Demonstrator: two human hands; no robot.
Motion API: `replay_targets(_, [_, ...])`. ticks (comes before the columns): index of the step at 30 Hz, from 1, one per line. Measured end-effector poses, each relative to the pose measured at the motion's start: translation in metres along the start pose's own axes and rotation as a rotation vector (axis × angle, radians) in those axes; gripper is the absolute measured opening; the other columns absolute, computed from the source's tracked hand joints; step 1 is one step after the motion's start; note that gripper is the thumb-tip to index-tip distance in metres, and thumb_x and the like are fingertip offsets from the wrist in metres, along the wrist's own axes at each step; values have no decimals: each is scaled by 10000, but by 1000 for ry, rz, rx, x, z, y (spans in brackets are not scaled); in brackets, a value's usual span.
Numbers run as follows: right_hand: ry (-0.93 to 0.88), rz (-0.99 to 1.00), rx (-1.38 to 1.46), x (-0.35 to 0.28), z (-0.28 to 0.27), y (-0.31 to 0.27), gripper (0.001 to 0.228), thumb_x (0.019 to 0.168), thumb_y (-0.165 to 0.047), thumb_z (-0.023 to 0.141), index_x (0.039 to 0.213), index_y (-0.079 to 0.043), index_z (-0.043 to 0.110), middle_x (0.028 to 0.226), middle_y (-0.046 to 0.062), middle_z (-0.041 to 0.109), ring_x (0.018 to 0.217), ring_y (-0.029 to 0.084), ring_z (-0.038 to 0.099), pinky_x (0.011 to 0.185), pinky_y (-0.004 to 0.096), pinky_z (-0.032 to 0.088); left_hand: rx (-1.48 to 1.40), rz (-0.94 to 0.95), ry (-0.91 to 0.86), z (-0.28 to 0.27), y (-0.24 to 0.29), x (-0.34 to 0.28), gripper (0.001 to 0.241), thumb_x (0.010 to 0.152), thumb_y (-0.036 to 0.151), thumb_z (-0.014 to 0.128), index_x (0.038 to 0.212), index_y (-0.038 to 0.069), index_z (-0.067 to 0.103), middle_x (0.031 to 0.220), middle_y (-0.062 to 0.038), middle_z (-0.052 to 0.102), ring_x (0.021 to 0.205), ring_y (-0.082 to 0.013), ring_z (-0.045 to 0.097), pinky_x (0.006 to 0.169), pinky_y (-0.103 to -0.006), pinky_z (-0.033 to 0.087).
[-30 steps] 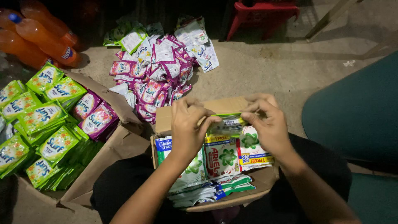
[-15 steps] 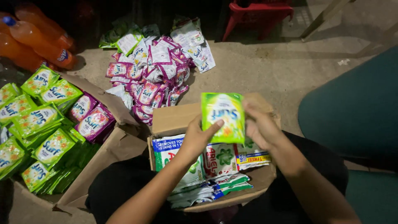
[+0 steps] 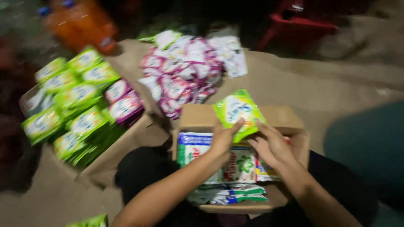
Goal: Sorting, folding, and packing various detergent sachets into a cardboard box.
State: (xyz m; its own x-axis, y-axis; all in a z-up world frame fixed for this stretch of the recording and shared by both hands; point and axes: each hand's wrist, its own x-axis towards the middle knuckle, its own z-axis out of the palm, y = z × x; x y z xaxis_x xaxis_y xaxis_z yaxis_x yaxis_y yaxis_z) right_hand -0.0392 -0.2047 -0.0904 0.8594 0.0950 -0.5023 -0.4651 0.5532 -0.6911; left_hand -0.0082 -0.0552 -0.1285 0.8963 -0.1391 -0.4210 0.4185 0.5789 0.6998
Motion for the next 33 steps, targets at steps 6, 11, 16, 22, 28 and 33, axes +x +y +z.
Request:
replay_targets(6, [95,-86,-70,40,-20,20,408,1021,-217,692,1364,-25,585,1188,86,672,1015,233,649,817,394,516,-145,264,-84,16,17,-9,455,878,122,786,1282,20,604,1159,-72,712,1037,-196,695,927,-356,571])
replay_targets(11, [130,-407,-456,45,51,-45,311,1013,-163,706,1247,16,606,1132,113,695,929,196,696,780,345,572,-380,143,39,13,98,26,429,919,244,711,1302,103,579,1118,-51,692,983,-182,678,781,-374,540])
replay_targets(16, [24,-472,-611,121,55,-82,262,1099,-142,759,1184,70,629,1069,100,707,887,171,688,787,331,562,-102,195,-116,-45,156,73,481,851,170,755,1285,26,608,1072,-128,725,924,-223,718,767,-356,605])
replay_targets(22, [-355,-223,-584,124,200,-60,208,1094,-97,646,1227,52,589,1034,94,683,950,202,698,912,333,585,-71,261,-241,-118,215,49,595,837,269,833,1268,-80,615,1075,-194,732,885,-270,735,724,-403,632])
replay_targets(28, [-875,181,-330,230,203,68,145,1083,-66,521,1155,59,528,986,95,596,839,196,573,773,317,481,-360,490,-56,-275,171,21,646,828,28,788,1398,26,484,1201,-139,686,1065,-257,695,913,-424,591])
replay_targets(33, [-551,234,-1028,193,251,124,331,1030,-241,563,1265,-37,675,942,-5,641,747,77,566,676,232,483,-190,511,703,-445,120,2,646,760,-26,789,1329,95,508,1173,-101,686,1058,-282,684,868,-586,560])
